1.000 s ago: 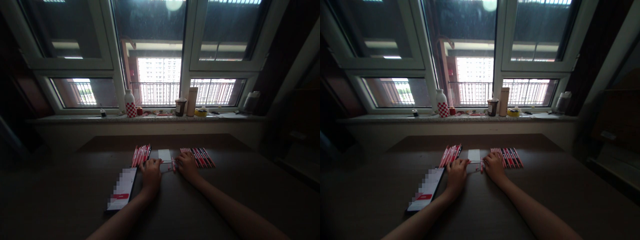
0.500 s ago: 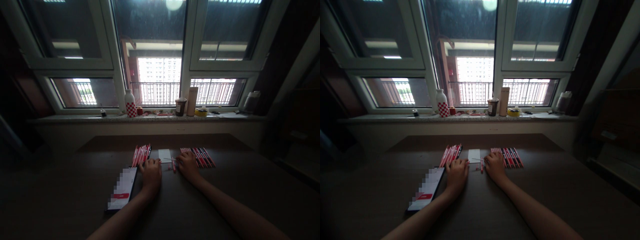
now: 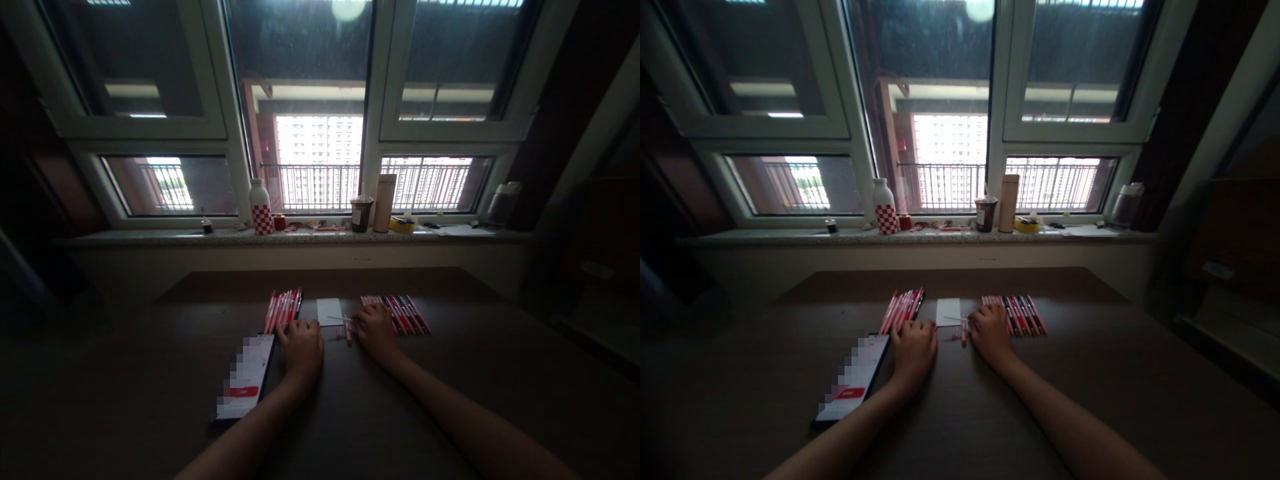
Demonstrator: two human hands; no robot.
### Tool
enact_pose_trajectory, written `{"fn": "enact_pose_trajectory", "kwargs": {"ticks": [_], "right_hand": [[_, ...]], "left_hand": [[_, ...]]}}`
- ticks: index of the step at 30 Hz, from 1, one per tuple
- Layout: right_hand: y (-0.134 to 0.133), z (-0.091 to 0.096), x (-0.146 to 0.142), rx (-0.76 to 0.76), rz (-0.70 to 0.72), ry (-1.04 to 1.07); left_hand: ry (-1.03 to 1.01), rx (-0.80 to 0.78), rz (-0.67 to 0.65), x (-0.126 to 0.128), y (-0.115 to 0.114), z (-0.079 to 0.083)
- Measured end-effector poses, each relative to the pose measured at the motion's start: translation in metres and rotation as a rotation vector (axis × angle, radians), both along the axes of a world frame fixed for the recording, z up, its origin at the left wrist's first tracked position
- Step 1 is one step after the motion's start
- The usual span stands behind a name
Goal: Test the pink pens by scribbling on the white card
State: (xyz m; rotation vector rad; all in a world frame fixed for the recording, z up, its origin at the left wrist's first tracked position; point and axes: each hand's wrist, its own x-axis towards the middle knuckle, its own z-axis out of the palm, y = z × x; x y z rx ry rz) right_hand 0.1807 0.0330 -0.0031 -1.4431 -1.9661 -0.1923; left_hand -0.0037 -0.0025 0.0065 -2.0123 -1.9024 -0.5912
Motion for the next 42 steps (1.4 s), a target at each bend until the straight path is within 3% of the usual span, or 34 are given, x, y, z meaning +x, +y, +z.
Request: {"fn": "enact_pose_trajectory", "kwargs": {"ticks": [16, 42], "right_hand": [[-0.0008, 0.0007, -0.0009, -0.011, 0.004, -0.009], [-0.004, 0.005, -0.0021, 0.025, 0.144, -0.01]], "left_hand": [[-0.022, -0.006, 0.005, 0.0002, -0.0011, 0.0008], [-0.161, -0.008, -0.134, 0.0003, -0.0028, 0.0082]]}}
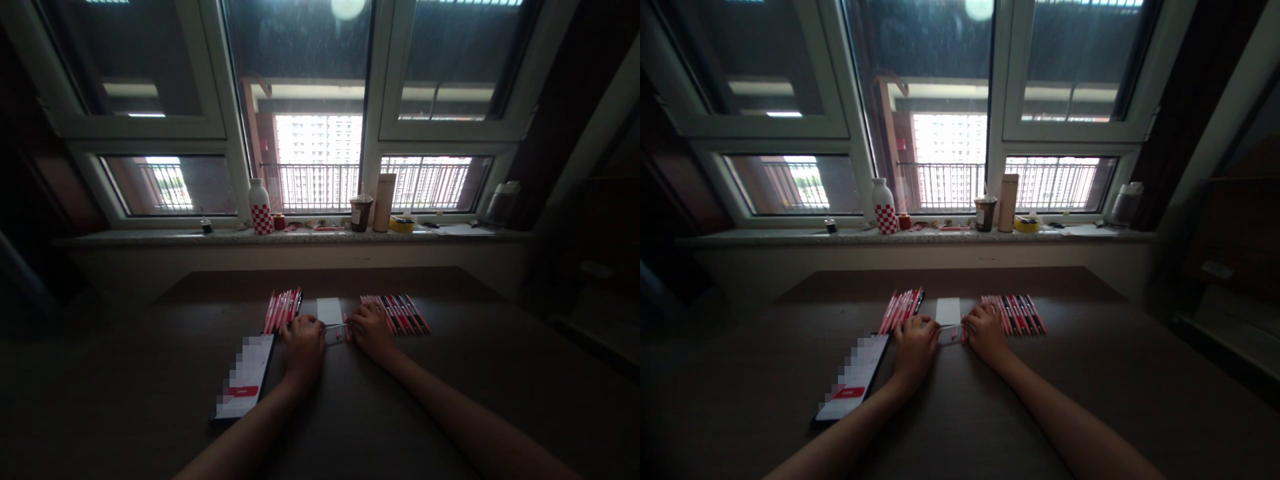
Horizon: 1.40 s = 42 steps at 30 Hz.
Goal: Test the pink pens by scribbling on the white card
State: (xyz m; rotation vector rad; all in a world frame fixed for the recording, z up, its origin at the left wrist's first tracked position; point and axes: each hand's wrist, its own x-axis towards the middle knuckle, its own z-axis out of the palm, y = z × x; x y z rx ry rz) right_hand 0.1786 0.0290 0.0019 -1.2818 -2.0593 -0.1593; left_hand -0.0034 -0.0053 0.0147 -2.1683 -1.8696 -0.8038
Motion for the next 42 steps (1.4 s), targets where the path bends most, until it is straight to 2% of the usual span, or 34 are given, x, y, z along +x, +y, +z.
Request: {"fn": "enact_pose_trajectory", "kwargs": {"ticks": [10, 25, 33, 42], "right_hand": [[0.0039, -0.005, 0.0019, -0.003, -0.074, 0.024], [0.0042, -0.0067, 0.0016, -0.012, -0.109, 0.016], [0.0043, -0.0058, 0.0015, -0.012, -0.095, 0.03], [0.0028, -0.0044, 0.0012, 0.012, -0.02, 0.022]], "left_hand": [[0.05, 0.021, 0.082, -0.0008, 0.0042, -0.0065], [0.165, -0.008, 0.083, 0.003, 0.0028, -0.0063], [0.089, 0.008, 0.047, 0.0021, 0.0029, -0.006], [-0.006, -0.024, -0.118, 0.0018, 0.0004, -0.0031]]}}
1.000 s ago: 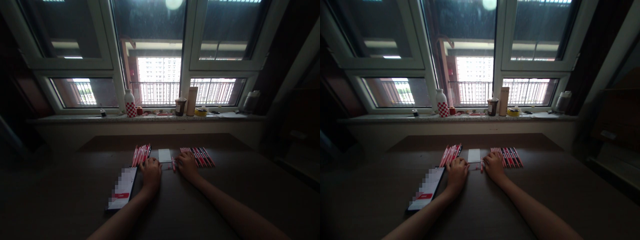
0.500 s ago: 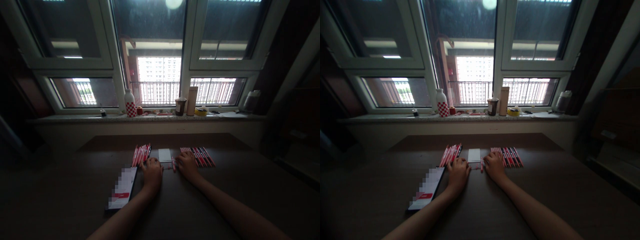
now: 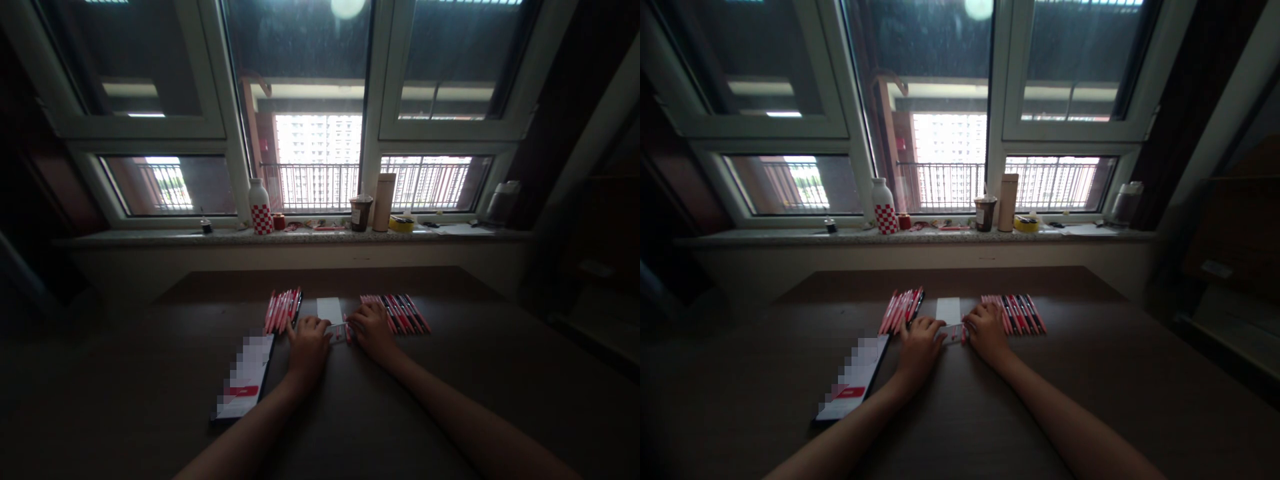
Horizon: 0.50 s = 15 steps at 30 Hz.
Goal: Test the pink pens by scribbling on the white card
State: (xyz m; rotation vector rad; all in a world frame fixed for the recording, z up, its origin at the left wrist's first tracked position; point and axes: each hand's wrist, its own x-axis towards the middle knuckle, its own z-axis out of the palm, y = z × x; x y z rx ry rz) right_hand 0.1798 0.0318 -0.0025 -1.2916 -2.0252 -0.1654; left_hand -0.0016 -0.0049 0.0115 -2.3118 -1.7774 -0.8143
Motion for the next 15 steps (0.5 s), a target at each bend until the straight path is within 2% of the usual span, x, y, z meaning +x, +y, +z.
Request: {"fn": "enact_pose_trajectory", "kwargs": {"ticks": [9, 15], "right_hand": [[0.002, -0.0024, 0.0004, 0.033, 0.065, 0.015], [0.0002, -0.0007, 0.0, 0.012, 0.028, 0.032]], "left_hand": [[-0.014, -0.026, -0.037, -0.0012, -0.0008, 0.0015], [-0.024, 0.001, -0.005, -0.0005, -0.0005, 0.0006]]}}
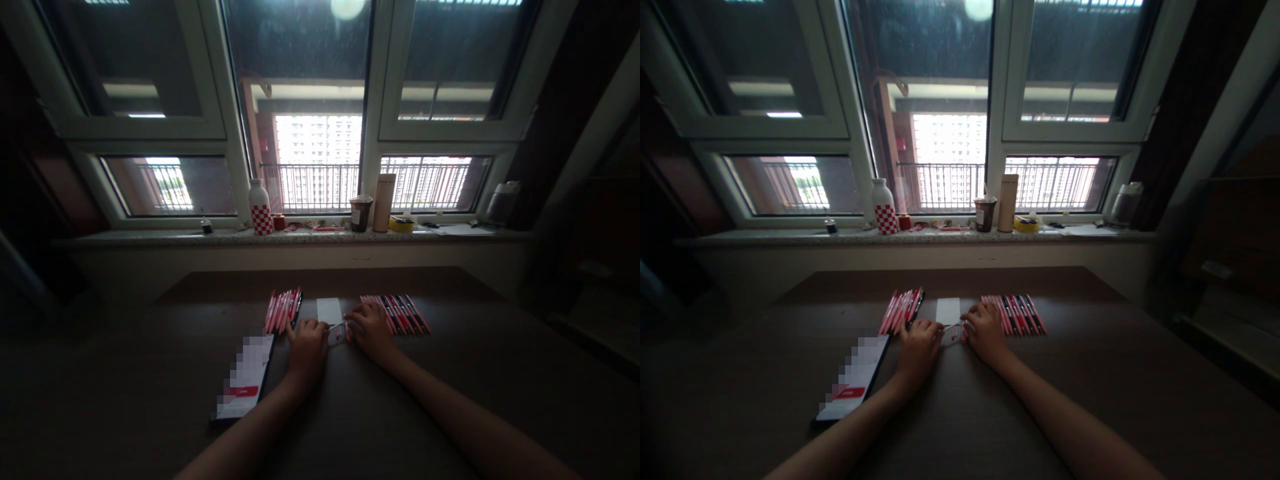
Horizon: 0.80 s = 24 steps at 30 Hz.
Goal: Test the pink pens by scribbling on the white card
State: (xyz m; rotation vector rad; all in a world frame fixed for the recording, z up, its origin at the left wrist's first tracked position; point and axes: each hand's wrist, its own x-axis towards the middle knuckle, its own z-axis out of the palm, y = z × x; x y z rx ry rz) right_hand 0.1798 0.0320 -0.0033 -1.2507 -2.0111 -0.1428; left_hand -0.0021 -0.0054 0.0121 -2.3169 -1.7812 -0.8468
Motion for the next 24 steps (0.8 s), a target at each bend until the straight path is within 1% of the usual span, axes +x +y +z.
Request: {"fn": "enact_pose_trajectory", "kwargs": {"ticks": [6, 17, 24], "right_hand": [[0.0004, -0.0006, -0.0001, -0.023, -0.038, 0.006], [0.0007, -0.0018, -0.0012, -0.009, -0.05, -0.017], [0.0013, -0.0024, -0.0003, -0.007, -0.043, -0.011]], "left_hand": [[0.0, 0.021, 0.048, -0.0002, 0.0015, -0.0026], [0.045, -0.029, -0.033, 0.0001, 0.0008, -0.0032], [0.053, -0.054, -0.031, -0.0005, 0.0007, -0.0036]]}}
